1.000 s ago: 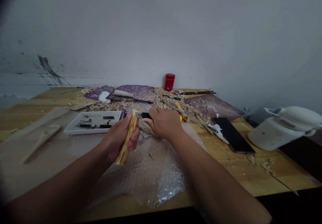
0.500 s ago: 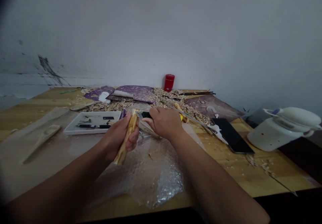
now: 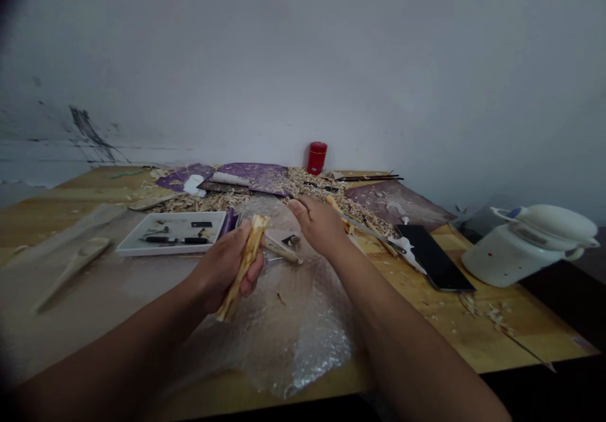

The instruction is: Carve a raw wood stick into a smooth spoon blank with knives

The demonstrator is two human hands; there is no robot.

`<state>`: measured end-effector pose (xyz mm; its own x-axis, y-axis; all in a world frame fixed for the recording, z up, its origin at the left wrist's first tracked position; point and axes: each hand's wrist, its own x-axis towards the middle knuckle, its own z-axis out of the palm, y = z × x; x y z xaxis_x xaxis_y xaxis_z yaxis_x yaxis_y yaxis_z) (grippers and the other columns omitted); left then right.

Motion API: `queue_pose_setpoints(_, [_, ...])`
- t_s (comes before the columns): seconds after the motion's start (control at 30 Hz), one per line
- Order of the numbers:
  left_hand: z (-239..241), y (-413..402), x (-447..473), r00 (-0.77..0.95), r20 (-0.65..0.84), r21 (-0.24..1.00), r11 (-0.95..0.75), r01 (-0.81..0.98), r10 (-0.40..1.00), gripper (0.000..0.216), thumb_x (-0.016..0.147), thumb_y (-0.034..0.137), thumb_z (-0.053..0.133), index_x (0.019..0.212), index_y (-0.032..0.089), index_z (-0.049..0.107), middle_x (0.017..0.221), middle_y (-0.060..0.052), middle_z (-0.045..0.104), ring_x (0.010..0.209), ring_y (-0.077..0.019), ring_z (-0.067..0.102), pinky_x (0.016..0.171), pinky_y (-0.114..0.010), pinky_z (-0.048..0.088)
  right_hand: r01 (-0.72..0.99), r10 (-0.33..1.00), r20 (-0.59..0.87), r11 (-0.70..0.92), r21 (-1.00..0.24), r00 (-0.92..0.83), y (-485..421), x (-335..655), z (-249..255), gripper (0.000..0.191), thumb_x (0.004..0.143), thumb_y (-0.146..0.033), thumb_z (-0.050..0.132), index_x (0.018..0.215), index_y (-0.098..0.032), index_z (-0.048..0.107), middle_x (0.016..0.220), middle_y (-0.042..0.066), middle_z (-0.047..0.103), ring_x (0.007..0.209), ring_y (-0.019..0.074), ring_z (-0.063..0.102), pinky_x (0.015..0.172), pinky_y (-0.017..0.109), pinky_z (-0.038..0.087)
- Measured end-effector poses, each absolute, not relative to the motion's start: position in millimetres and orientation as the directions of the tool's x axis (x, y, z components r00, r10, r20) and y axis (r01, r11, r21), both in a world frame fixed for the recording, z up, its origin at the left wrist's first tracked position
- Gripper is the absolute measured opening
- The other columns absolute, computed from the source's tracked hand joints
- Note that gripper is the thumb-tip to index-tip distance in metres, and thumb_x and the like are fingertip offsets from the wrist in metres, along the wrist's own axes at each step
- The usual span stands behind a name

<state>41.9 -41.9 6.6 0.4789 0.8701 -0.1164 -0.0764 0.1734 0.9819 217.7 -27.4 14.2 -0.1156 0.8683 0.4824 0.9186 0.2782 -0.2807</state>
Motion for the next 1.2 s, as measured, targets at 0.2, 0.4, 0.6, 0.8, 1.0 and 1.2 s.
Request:
queue_pose_setpoints(0.2, [6, -39, 42, 0.494, -0.19, 0.944, 0.296, -0.147, 0.848, 0.041, 0.076, 0.056, 0.029, 0.074, 0.018, 0.044, 0.038, 0.005, 0.045, 0.026, -0.0081, 0.036, 0.029, -0.018, 0.029, 0.941, 0.85, 0.453, 0.333, -0.065, -0.269, -34, 213, 15, 0.049, 0.084, -0.052, 0.016, 0.077, -0.018, 0.051, 0.068, 0.003, 0.057, 0.062, 0.0139, 0.049, 0.053, 0.023, 0.024])
queue_pose_setpoints(0.4, [3, -37, 41, 0.474, -0.157, 0.96, 0.247, -0.135, 0.867, 0.045, 0.077, 0.056, 0.025, 0.073, 0.017, 0.046, 0.037, 0.003, 0.046, 0.027, -0.0086, 0.04, 0.033, -0.019, 0.031, 0.937, 0.872, 0.354, 0.348, 0.039, -0.339, -38, 204, 16, 0.053, 0.083, -0.054, 0.015, 0.081, -0.018, 0.053, 0.073, 0.003, 0.06, 0.063, 0.0139, 0.051, 0.052, 0.023, 0.021])
queue_pose_setpoints(0.6, [8, -39, 41, 0.43, -0.186, 0.97, 0.234, -0.061, 0.883, 0.042, 0.077, 0.055, 0.027, 0.069, 0.018, 0.046, 0.036, 0.004, 0.046, 0.025, -0.0093, 0.038, 0.03, -0.02, 0.027, 0.931, 0.861, 0.358, 0.355, 0.089, -0.362, -40, 204, 16, 0.053, 0.083, -0.054, 0.016, 0.083, -0.018, 0.054, 0.074, 0.004, 0.061, 0.063, 0.014, 0.051, 0.051, 0.024, 0.02])
queue_pose_setpoints(0.8, [10, -42, 43, 0.391, -0.168, 0.979, 0.201, -0.044, 0.905, 0.042, 0.078, 0.053, 0.026, 0.064, 0.019, 0.044, 0.034, 0.004, 0.044, 0.024, -0.0089, 0.036, 0.029, -0.02, 0.025, 0.927, 0.851, 0.37, 0.36, 0.102, -0.372, -41, 203, 16, 0.054, 0.082, -0.055, 0.015, 0.082, -0.018, 0.054, 0.073, 0.004, 0.061, 0.062, 0.0141, 0.051, 0.051, 0.024, 0.019])
queue_pose_setpoints(1.0, [7, -41, 40, 0.447, -0.129, 0.985, 0.168, -0.049, 0.885, 0.041, 0.078, 0.055, 0.025, 0.07, 0.02, 0.043, 0.035, 0.005, 0.043, 0.025, -0.0077, 0.036, 0.03, -0.019, 0.025, 0.938, 0.849, 0.4, 0.327, 0.117, -0.346, -38, 205, 14, 0.054, 0.082, -0.056, 0.016, 0.081, -0.018, 0.054, 0.073, 0.003, 0.06, 0.062, 0.0143, 0.051, 0.05, 0.024, 0.017])
queue_pose_setpoints(1.2, [9, -38, 40, 0.486, -0.169, 0.973, 0.225, -0.058, 0.858, 0.042, 0.078, 0.055, 0.023, 0.07, 0.019, 0.043, 0.036, 0.006, 0.041, 0.025, -0.0072, 0.034, 0.031, -0.019, 0.027, 0.942, 0.854, 0.398, 0.299, 0.153, -0.336, -37, 206, 16, 0.057, 0.081, -0.059, 0.014, 0.082, -0.019, 0.054, 0.077, 0.005, 0.061, 0.067, 0.016, 0.053, 0.05, 0.024, 0.016])
